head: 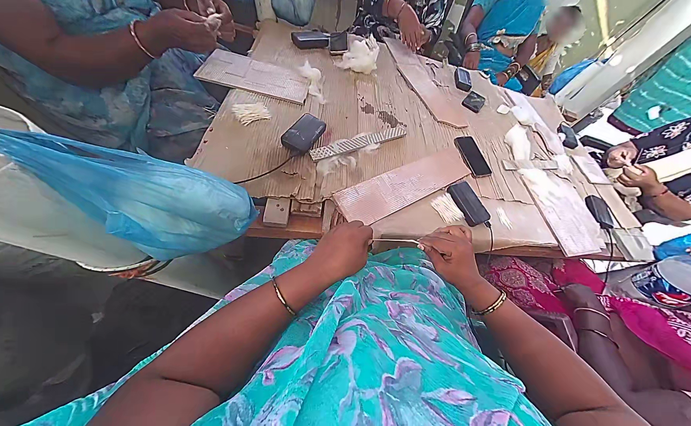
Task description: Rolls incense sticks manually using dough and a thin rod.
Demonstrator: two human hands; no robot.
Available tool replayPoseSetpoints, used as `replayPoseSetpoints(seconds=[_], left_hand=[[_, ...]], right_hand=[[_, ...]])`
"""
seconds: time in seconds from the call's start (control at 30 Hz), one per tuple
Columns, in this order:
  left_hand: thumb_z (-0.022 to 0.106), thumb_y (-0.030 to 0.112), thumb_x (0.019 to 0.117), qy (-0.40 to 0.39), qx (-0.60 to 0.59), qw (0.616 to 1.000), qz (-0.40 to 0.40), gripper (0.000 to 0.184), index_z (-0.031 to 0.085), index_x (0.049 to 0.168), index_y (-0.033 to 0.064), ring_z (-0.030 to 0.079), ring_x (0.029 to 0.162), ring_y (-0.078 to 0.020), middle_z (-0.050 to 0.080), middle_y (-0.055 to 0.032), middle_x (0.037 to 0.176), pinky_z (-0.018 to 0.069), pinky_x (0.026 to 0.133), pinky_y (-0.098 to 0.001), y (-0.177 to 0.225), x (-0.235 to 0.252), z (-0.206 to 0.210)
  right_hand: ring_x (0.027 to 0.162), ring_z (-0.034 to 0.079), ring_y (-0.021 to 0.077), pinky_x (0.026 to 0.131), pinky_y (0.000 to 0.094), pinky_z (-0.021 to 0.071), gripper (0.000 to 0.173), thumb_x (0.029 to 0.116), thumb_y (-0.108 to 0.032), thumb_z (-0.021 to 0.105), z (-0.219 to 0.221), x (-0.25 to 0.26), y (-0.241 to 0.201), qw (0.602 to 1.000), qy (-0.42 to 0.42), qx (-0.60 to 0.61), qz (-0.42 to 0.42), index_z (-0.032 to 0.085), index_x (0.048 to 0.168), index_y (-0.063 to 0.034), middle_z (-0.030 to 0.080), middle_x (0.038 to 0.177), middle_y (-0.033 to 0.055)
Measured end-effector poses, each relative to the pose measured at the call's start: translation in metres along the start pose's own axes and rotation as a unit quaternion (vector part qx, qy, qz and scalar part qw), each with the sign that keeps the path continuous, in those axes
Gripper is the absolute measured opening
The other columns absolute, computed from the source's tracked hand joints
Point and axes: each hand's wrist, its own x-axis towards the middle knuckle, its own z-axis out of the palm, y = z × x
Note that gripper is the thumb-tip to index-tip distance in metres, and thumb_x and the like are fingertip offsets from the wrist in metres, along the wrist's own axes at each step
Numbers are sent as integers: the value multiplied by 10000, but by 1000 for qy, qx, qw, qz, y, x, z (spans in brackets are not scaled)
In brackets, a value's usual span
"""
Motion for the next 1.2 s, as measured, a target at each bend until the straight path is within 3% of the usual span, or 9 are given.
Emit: replayPoseSetpoints(seconds=[0.13, 0.23, 0.43, 0.7, 0.83, 0.97, 1.07, 1.2], left_hand=[[548, 76, 1027, 39, -11, 999, 0, 200, 723, 1097, 11, 685, 1040, -319, 698, -156, 1051, 548, 926, -514, -10, 1, 0], [547, 74, 1029, 41, -16, 999, -2, 197, 720, 1093, 4, 684, 1047, -315, 697, -158, 1056, 545, 939, -511, -11, 3, -1], [525, 105, 1047, 19, -16, 1000, -11, 219, 716, 1108, 16, 676, 1077, -305, 694, -151, 1080, 538, 954, -510, -14, 5, 5], [527, 107, 1048, 12, -8, 1000, -23, 210, 706, 1119, 24, 672, 1098, -303, 690, -144, 1113, 542, 959, -505, -18, 7, 4], [534, 100, 1043, 8, -5, 1000, -25, 207, 709, 1121, 20, 674, 1086, -310, 690, -150, 1102, 544, 950, -507, -20, 9, 6], [522, 112, 1054, -9, -4, 999, -38, 223, 705, 1145, 23, 671, 1103, -316, 688, -152, 1126, 536, 959, -520, -21, 11, 8], [501, 146, 1071, -24, 1, 998, -51, 252, 700, 1173, 29, 666, 1124, -306, 685, -145, 1151, 531, 974, -517, -21, 11, 8], [495, 134, 1071, -34, -5, 997, -63, 256, 694, 1180, 15, 659, 1137, -314, 682, -159, 1157, 518, 992, -518, -18, 10, 7]], right_hand=[[1017, 682, 268, 994, 561, 413, 184, 954, -185, 654, -4, 1, 10, 998, 10, 14, 60, 811, 953, -89, 777, 972, 58], [1040, 663, 347, 1011, 610, 407, 159, 960, -148, 678, -4, 8, 18, 987, -9, 2, 162, 798, 1002, -53, 760, 994, 122], [1141, 600, 436, 977, 666, 391, 264, 1041, -260, 593, 9, 39, 47, 930, -61, -90, 352, 772, 1121, -83, 718, 1122, 197], [1246, 556, 445, 1015, 686, 368, 330, 1072, -294, 511, 0, 42, 80, 889, -43, -118, 440, 744, 1210, -105, 682, 1245, 206], [1268, 524, 464, 991, 703, 366, 254, 1029, -177, 572, -5, 33, 82, 909, -67, -123, 392, 751, 1202, -126, 665, 1271, 203], [1293, 448, 492, 962, 710, 340, 336, 926, 21, 585, 9, 27, 76, 945, -108, -115, 288, 796, 1102, -174, 588, 1369, 198], [1278, 457, 490, 946, 689, 364, 342, 922, 16, 587, 21, 27, 78, 956, -105, -102, 254, 808, 1069, -199, 572, 1392, 198], [1290, 449, 491, 961, 697, 356, 334, 978, -35, 570, 21, 32, 82, 938, -93, -138, 303, 774, 1187, -197, 538, 1420, 211]])
